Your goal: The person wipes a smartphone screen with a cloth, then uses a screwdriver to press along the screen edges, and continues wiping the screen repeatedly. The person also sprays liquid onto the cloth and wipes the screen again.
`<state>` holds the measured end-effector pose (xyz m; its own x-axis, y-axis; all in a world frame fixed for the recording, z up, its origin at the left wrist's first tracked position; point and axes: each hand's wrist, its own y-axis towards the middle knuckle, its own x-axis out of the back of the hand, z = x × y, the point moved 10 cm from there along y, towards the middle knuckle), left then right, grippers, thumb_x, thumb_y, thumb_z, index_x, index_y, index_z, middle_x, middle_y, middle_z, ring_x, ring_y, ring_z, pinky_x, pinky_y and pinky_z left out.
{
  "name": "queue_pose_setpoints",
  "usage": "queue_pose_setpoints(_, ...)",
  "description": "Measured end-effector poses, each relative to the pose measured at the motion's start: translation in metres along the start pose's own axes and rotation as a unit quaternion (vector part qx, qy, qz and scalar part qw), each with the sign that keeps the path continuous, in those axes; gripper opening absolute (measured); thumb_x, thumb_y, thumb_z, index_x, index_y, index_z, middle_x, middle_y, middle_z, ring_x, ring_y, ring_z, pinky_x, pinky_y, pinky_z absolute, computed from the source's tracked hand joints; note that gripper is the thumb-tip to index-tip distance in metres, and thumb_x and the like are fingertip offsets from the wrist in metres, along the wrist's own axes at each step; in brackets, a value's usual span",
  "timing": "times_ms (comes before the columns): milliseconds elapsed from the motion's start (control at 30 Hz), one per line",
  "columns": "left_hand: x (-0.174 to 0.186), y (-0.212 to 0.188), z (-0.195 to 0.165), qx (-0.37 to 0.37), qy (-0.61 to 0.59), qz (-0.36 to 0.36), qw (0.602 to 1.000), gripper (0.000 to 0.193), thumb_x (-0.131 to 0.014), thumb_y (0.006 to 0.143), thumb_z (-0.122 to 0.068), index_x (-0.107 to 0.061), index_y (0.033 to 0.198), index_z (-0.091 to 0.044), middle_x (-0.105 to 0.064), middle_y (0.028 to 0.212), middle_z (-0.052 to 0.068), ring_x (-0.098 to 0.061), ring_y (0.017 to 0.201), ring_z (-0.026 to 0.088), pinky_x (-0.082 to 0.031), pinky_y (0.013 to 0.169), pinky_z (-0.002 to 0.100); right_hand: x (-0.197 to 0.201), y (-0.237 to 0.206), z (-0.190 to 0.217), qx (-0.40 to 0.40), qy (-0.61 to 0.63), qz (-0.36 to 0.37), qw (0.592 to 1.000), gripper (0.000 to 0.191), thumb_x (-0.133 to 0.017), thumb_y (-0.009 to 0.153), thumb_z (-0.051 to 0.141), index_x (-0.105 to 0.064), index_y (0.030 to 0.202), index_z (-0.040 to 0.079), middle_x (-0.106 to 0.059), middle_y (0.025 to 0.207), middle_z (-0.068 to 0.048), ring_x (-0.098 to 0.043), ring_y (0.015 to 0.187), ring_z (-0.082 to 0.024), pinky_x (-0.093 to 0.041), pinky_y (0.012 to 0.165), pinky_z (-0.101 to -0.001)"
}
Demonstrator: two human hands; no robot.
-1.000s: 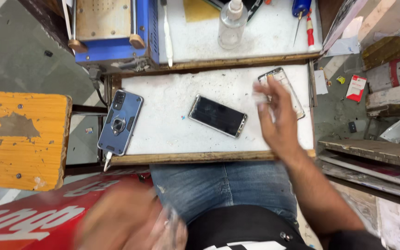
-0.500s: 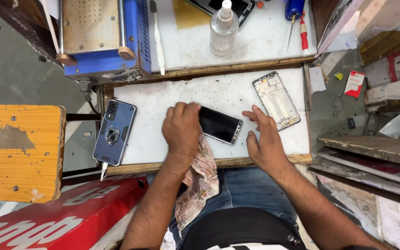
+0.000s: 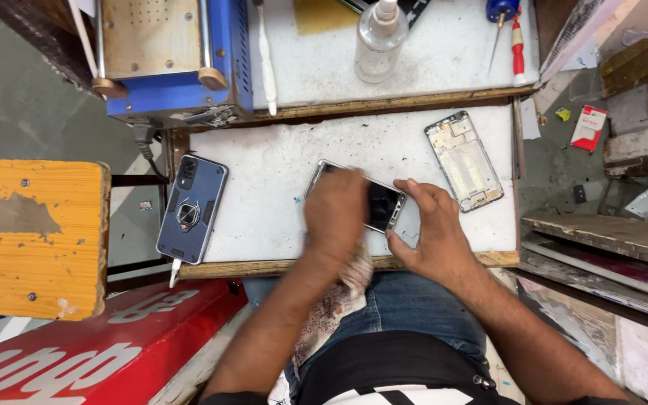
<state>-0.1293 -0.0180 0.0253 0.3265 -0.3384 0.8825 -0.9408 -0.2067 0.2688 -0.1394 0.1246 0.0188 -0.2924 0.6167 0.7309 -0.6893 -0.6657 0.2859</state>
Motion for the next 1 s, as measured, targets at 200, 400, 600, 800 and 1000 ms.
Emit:
queue_pose_setpoints(200, 0.019, 0.005, 0.005, 0.022, -0.025, -0.035, 0.999, 0.011, -0.07, 0.086, -0.013, -0.074, 0.096, -0.011, -0.07, 0.092, 0.006, -0.066, 0.086, 0.029, -0.055, 0.07, 0.042, 0.002, 0.0, 0.006, 0.037, -0.011, -0.003, 0.999, 0.116, -0.088, 0.077, 0.022, -0.007, 0.16, 0.019, -0.051, 0.148, -0.017, -0.047, 0.131, -0.038, -0.035, 0.112, -0.0571)
queue_pose_setpoints(400, 0.025, 0.007, -0.001, 0.01, -0.009, -0.048, 0.999, 0.007, -0.074, 0.088, -0.014, -0.074, 0.094, -0.012, -0.07, 0.092, 0.006, -0.065, 0.085, 0.03, -0.055, 0.072, 0.044, -0.002, -0.001, 0.0, 0.029, -0.015, -0.008, 0.999, 0.12, -0.093, 0.073, 0.021, -0.01, 0.159, 0.019, -0.054, 0.144, -0.016, -0.051, 0.125, -0.037, -0.04, 0.106, -0.0545)
queue_pose_setpoints(600, -0.001, -0.006, -0.013, -0.026, -0.029, -0.009, 0.999, 0.014, -0.072, 0.083, -0.009, -0.075, 0.096, -0.013, -0.069, 0.091, 0.006, -0.065, 0.083, 0.028, -0.056, 0.069, 0.042, -0.002, -0.004, -0.004, 0.043, -0.005, -0.023, 0.999, 0.125, -0.095, 0.071, 0.02, -0.009, 0.161, 0.016, -0.058, 0.14, -0.015, -0.053, 0.126, -0.035, -0.043, 0.108, -0.052)
queue_pose_setpoints(800, 0.02, 0.005, 0.036, 0.056, 0.027, -0.045, 0.997, 0.009, -0.069, 0.09, -0.009, -0.076, 0.095, -0.011, -0.069, 0.09, 0.006, -0.066, 0.082, 0.028, -0.055, 0.067, 0.042, -0.003, -0.005, -0.008, 0.034, -0.001, -0.023, 0.999, 0.124, -0.096, 0.072, 0.024, -0.01, 0.161, 0.017, -0.06, 0.138, -0.013, -0.054, 0.127, -0.033, -0.044, 0.109, -0.0504)
queue_pose_setpoints(1000, -0.013, -0.02, -0.041, -0.061, -0.026, 0.001, 0.998, 0.02, -0.072, 0.08, -0.007, -0.077, 0.099, -0.01, -0.071, 0.096, 0.005, -0.066, 0.083, 0.024, -0.055, 0.067, 0.039, -0.007, -0.002, -0.011, 0.033, -0.032, -0.016, 0.999, 0.124, -0.093, 0.07, 0.02, -0.009, 0.161, 0.014, -0.061, 0.139, -0.015, -0.053, 0.128, -0.033, -0.044, 0.11, -0.0504)
